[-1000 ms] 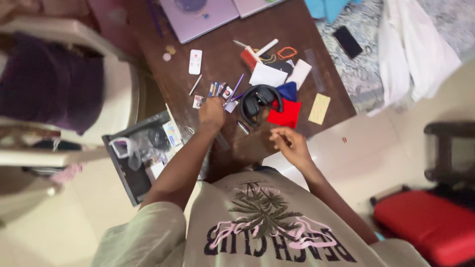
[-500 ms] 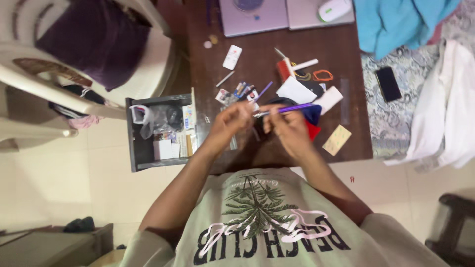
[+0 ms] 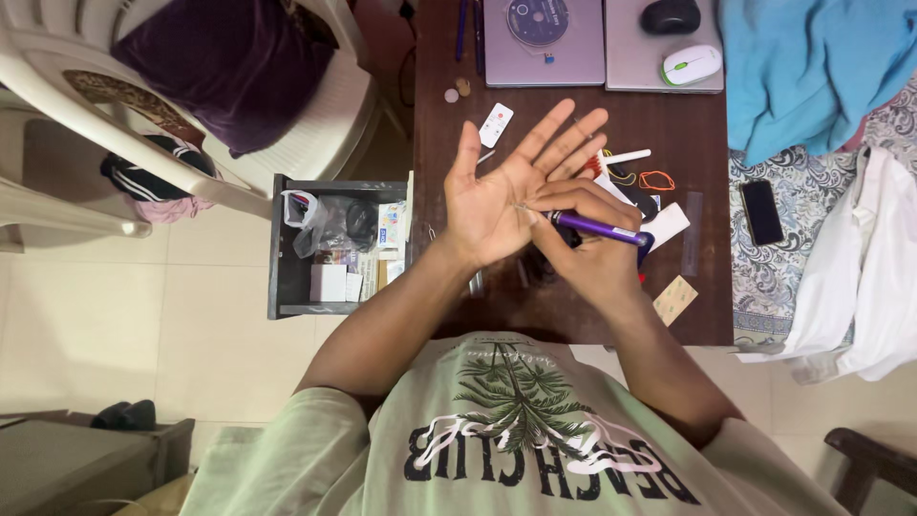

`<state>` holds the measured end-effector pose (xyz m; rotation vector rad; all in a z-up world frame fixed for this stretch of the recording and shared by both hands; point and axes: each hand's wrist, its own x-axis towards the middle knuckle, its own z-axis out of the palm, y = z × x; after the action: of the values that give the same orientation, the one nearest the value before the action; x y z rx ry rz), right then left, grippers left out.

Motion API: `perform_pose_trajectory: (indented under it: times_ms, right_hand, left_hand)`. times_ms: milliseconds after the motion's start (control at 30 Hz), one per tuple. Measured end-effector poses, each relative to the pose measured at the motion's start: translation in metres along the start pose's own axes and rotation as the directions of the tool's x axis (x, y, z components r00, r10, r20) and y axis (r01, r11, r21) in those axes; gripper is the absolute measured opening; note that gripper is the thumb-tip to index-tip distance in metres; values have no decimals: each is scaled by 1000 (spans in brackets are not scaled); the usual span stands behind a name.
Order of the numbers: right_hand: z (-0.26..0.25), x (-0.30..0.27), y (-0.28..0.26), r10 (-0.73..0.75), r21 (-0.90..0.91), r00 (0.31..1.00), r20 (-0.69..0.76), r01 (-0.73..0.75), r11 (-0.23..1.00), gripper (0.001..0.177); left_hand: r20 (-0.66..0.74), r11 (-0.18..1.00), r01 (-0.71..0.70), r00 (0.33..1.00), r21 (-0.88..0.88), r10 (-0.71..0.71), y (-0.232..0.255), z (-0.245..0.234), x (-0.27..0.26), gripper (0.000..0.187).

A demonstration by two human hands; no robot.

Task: The person organizes a cluttered desk by picking up various items, including a white box, a CD, a plastic bag with white material, and pens. They place some items into an open drawer and others back onto the desk surface.

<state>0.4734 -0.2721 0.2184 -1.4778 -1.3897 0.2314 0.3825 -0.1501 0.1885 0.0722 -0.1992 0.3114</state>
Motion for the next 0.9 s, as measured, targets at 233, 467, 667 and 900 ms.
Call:
perform_pose_trajectory:
  times_ms: [233,467,667,900]
  right_hand:
    - [-4,0,1,55,20,998,20,-55,998,11]
    - [-4,-2,3,135,99,990,-45,-130,987,15]
    - [-5,-3,-1,86,98,996,15,-88,991,13]
    - [-9,-7,-5,41,33,998,43,-42,999,12]
  left_hand:
    - [17,1000,23,1000,-17,-23,6,-3,3,103]
    - [28,998,21,999,67,-23,2,-8,5,104]
    - [71,989,19,997,145,-30,0,-11,6,104]
    - [44,999,13,999,41,-15,-2,-4,8,102]
